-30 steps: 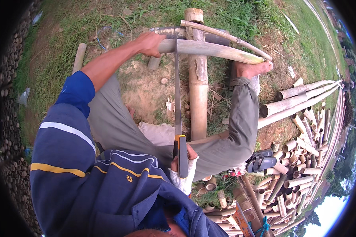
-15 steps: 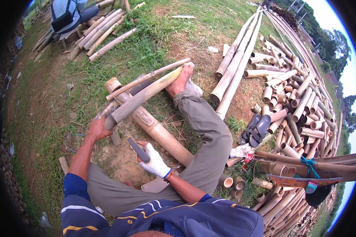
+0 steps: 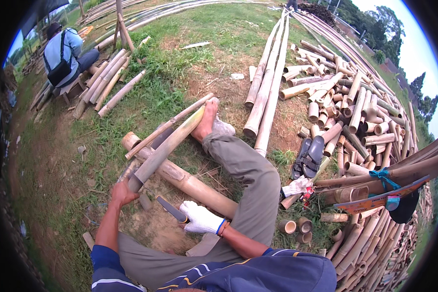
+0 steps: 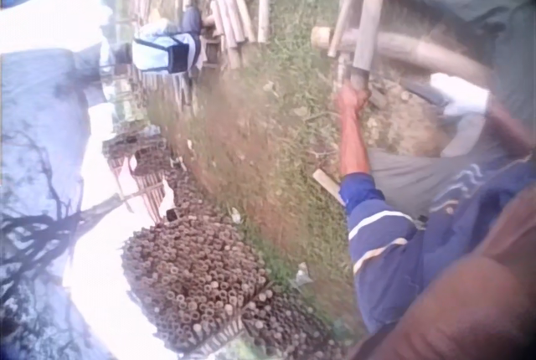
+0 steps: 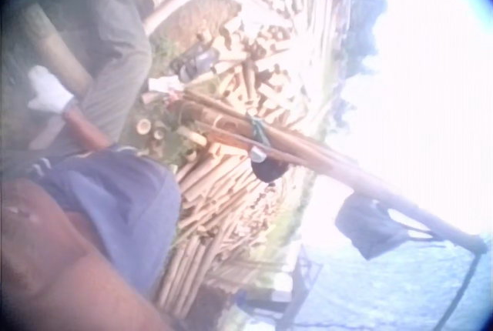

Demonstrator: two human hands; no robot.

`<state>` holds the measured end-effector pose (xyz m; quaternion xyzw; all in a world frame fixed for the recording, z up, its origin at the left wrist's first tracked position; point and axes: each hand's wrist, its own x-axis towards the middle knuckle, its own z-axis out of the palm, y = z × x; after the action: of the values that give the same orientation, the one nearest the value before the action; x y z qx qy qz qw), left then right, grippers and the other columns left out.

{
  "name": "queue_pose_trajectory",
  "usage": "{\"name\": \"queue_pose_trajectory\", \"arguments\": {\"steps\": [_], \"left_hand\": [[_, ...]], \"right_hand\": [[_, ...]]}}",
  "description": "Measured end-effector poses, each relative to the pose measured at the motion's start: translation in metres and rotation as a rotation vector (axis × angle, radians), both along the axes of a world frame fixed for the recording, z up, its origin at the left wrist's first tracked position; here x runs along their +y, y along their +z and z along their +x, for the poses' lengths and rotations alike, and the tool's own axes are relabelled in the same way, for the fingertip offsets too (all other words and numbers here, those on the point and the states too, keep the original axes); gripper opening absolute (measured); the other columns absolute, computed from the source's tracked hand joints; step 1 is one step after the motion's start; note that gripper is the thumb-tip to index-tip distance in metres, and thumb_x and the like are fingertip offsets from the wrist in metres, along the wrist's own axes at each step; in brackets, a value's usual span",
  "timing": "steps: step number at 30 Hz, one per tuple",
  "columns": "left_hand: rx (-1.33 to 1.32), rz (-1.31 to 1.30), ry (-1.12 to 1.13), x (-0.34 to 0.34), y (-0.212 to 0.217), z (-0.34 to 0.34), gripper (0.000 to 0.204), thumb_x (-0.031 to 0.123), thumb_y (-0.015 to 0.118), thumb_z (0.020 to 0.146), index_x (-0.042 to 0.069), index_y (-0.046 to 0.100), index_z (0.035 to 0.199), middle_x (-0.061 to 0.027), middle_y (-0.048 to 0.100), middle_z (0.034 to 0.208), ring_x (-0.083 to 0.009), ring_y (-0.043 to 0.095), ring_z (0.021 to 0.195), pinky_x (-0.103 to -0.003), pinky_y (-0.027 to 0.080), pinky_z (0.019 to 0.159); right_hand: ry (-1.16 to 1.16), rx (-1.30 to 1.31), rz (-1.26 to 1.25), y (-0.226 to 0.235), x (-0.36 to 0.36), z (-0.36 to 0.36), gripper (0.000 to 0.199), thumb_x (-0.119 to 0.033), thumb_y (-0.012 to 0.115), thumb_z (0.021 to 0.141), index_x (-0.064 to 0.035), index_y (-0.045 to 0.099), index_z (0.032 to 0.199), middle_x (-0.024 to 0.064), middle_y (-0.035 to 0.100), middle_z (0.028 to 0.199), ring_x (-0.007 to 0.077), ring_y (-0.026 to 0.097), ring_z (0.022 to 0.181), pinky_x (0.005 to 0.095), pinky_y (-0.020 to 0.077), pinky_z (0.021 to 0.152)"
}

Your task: The person sits on the ground and uses a hand saw to cut a bamboo pole that is braced between their legs. They repeatedly saw through the pole, reposition it, and continue cutting to produce shorter segments.

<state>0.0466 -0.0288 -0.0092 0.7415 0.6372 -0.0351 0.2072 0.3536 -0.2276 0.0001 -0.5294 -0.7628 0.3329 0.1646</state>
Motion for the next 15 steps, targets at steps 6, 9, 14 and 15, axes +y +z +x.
{"name": "queue_pose_trajectory", "arguments": {"steps": [6,9,14,15], "left_hand": [[0.013,-0.003,-0.018,0.003,-0.005,0.000,0.079,0.038,0.091,0.065,0.001,0.063,0.129,-0.0298,0.075,0.114,-0.0457,0.072,0.108,-0.052,0.057,0.099],[0.029,0.002,-0.010,0.001,-0.001,0.001,0.081,0.039,0.091,0.064,0.001,0.063,0.129,-0.0298,0.075,0.113,-0.0459,0.073,0.107,-0.052,0.057,0.098],[0.021,0.039,-0.043,0.002,-0.008,0.000,0.083,0.040,0.091,0.063,0.000,0.063,0.131,-0.0297,0.075,0.112,-0.0457,0.073,0.107,-0.051,0.057,0.098],[0.022,0.045,-0.044,0.002,-0.008,0.000,0.083,0.039,0.091,0.064,0.000,0.063,0.131,-0.0296,0.075,0.113,-0.0456,0.073,0.107,-0.051,0.057,0.098]], "right_hand": [[-0.050,-0.154,0.091,0.035,-0.005,0.063,0.054,-0.037,0.076,0.091,-0.0057,0.063,0.133,0.0203,0.061,0.118,0.0406,0.061,0.113,0.0501,0.0530,0.096],[-0.238,-0.095,0.152,0.098,-0.005,0.085,0.055,-0.037,0.074,0.094,-0.0062,0.061,0.138,0.0207,0.060,0.115,0.0406,0.061,0.112,0.0499,0.0523,0.094],[-0.481,-0.008,0.426,0.113,-0.003,0.100,0.054,-0.025,0.080,0.092,-0.0092,0.060,0.140,0.0182,0.058,0.110,0.0391,0.061,0.104,0.0485,0.0516,0.089],[-0.491,0.011,0.426,0.109,-0.001,0.100,0.054,-0.025,0.080,0.092,-0.0093,0.060,0.140,0.0180,0.058,0.110,0.0388,0.060,0.105,0.0482,0.0516,0.089]]}}
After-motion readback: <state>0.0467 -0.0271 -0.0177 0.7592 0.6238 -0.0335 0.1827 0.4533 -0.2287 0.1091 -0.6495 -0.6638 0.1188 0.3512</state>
